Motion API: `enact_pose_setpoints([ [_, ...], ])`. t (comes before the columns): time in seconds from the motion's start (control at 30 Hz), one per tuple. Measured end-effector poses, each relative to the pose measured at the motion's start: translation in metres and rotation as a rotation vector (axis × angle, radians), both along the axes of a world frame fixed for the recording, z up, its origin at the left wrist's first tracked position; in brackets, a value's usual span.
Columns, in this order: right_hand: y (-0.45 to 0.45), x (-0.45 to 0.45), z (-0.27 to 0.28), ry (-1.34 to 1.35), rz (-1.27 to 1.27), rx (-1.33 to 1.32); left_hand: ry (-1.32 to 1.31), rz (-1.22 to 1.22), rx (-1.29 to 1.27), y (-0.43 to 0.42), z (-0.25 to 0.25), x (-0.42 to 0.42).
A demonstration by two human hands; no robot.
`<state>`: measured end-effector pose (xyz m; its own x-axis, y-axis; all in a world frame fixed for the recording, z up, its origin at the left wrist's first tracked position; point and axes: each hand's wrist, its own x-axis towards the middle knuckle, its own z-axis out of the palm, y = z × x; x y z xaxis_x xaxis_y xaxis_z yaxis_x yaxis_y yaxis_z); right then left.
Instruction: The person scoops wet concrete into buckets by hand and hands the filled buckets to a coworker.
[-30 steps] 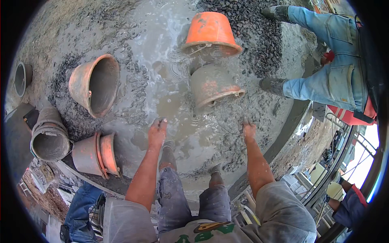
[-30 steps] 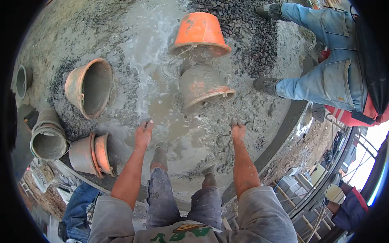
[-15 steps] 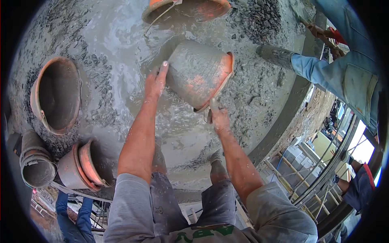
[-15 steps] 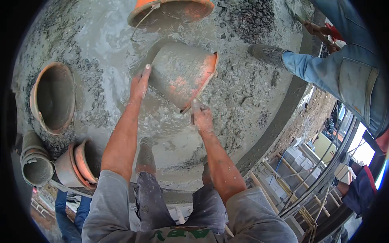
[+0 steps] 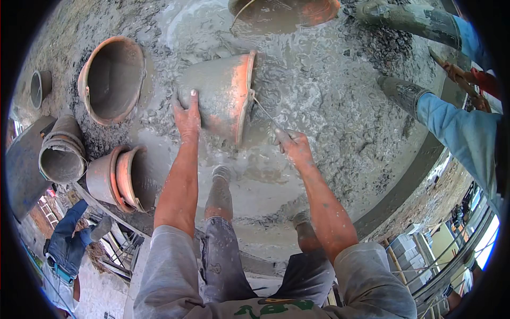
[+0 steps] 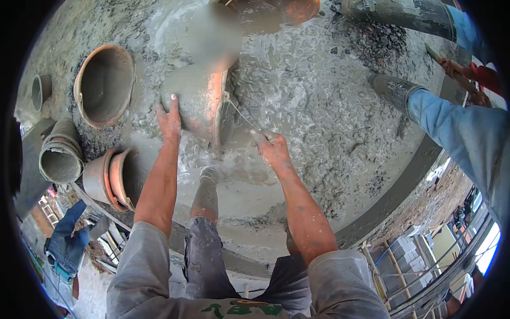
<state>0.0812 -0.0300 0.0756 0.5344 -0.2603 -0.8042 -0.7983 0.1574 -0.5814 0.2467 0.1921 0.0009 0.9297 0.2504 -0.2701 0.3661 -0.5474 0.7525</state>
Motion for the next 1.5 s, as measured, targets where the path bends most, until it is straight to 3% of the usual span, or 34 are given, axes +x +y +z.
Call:
enact_pose_setpoints([
  [0.13,-0.07,-0.11,-0.078,0.171,0.01,-0.145,-0.102,-0.219,0.04,-0.076,-0.005,-0.045],
  [0.23,-0.099,-0.172,-0.079,0.041,-0.047,-0.117,-0.05,-0.341,0.04,-0.129,-0.007,-0.065],
  [0.33,-0.122,-0.281,-0.07,0.095,-0.125,-0.043,0.028,-0.459,0.117,-0.177,-0.02,-0.13],
  [0.4,-0.134,-0.326,-0.047,-0.035,-0.34,0.165,-0.003,-0.498,0.174,-0.204,-0.032,-0.169],
  [0.47,-0.146,-0.363,-0.015,-0.073,0.007,-0.177,-0.035,-0.542,0.22,-0.224,-0.039,-0.219],
  [0.57,-0.133,-0.399,0.033,-0.03,-0.09,-0.138,0.292,-0.543,0.024,-0.221,-0.024,-0.262],
  [0.63,-0.118,-0.359,0.077,0.089,-0.274,-0.061,0.441,-0.545,-0.039,-0.213,-0.037,-0.265],
  [0.67,-0.109,-0.335,0.106,0.271,-0.224,-0.124,0.536,-0.535,-0.06,-0.199,-0.035,-0.268],
  [0.77,-0.08,-0.266,0.159,0.218,-0.001,-0.224,0.611,-0.586,0.141,-0.155,0.02,-0.256],
  [0.83,-0.066,-0.215,0.17,0.233,0.149,-0.229,0.514,-0.56,0.124,-0.111,0.045,-0.235],
  [0.93,-0.043,-0.171,0.141,0.185,0.346,-0.382,0.247,-0.51,0.001,-0.024,0.04,-0.2],
  [1.0,-0.033,-0.152,0.131,0.201,0.37,-0.376,0.298,-0.465,0.08,0.031,0.062,-0.162],
  [1.07,-0.03,-0.149,0.127,0.276,0.301,-0.182,0.443,-0.491,0.258,0.082,0.086,-0.119],
  [1.1,-0.027,-0.155,0.121,0.318,0.273,-0.084,0.441,-0.451,0.223,0.104,0.1,-0.1],
  [1.2,0.009,-0.226,0.057,0.143,0.496,-0.531,0.322,-0.448,0.28,0.159,0.144,-0.064],
  [1.3,0.0,-0.186,0.06,0.204,0.349,-0.405,0.571,-0.289,0.223,0.208,0.167,-0.051],
  [1.4,-0.002,-0.178,0.075,0.288,0.447,-0.356,0.564,-0.242,0.15,0.235,0.178,-0.071],
  [1.5,0.008,-0.18,0.1,0.366,0.394,-0.56,0.485,-0.197,0.031,0.227,0.207,-0.105],
])
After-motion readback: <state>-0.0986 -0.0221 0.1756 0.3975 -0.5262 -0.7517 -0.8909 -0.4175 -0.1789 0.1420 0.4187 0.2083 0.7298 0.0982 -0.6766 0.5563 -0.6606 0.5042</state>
